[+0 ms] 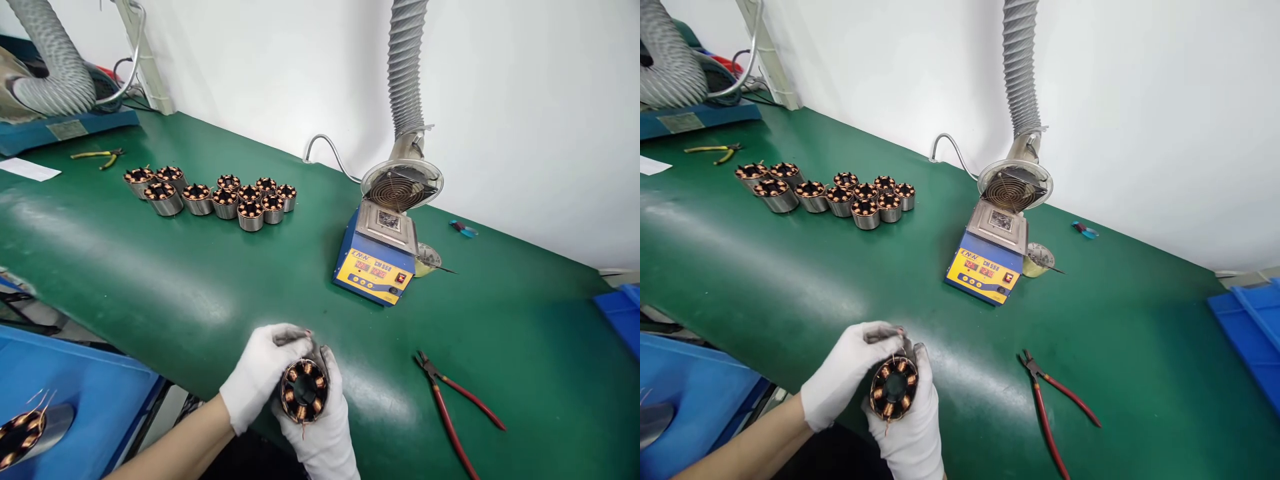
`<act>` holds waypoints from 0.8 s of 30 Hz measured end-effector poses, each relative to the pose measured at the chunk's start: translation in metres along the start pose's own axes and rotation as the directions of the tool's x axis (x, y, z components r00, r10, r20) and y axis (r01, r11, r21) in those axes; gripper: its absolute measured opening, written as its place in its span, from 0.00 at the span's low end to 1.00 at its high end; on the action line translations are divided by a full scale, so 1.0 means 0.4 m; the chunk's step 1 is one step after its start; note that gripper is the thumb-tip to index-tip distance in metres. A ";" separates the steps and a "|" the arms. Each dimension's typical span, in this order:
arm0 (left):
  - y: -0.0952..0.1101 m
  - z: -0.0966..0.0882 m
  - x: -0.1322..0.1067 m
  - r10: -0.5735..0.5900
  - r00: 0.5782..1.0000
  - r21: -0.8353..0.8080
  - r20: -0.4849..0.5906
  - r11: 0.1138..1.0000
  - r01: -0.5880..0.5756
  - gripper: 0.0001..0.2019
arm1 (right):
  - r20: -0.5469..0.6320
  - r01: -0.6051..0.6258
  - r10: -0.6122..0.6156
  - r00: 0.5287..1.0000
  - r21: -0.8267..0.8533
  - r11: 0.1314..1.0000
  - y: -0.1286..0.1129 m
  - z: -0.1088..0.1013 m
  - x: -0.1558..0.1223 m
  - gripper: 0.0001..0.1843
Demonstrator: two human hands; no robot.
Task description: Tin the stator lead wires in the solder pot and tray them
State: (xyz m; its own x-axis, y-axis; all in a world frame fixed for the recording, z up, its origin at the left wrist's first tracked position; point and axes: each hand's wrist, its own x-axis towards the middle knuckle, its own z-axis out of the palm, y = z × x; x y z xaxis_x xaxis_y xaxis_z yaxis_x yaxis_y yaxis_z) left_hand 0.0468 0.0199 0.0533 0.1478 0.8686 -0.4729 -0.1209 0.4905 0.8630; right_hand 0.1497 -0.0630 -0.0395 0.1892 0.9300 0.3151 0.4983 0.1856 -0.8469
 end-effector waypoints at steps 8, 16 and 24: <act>0.006 -0.070 0.007 -0.094 0.966 0.128 0.240 0.990 0.065 0.17 | -0.009 -0.113 0.113 0.994 0.008 0.994 -0.010 -0.005 -0.005 0.42; -0.012 -0.062 0.016 -0.006 0.987 0.192 0.163 0.981 -0.026 0.16 | 0.013 -0.166 0.166 0.986 0.030 0.986 -0.001 -0.009 -0.018 0.48; -0.121 -0.183 -0.026 0.269 0.958 0.629 0.099 0.729 -0.270 0.12 | 0.044 -0.194 0.192 0.980 0.031 0.981 -0.001 -0.085 0.094 0.26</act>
State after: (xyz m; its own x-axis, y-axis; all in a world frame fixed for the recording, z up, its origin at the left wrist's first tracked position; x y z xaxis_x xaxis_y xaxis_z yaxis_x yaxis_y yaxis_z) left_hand -0.0209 -0.0078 0.0035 0.2063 0.9571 -0.2033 0.4893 0.0790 0.8685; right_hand 0.1852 -0.0388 -0.0128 0.2442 0.9614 0.1272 0.4258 0.0116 -0.9047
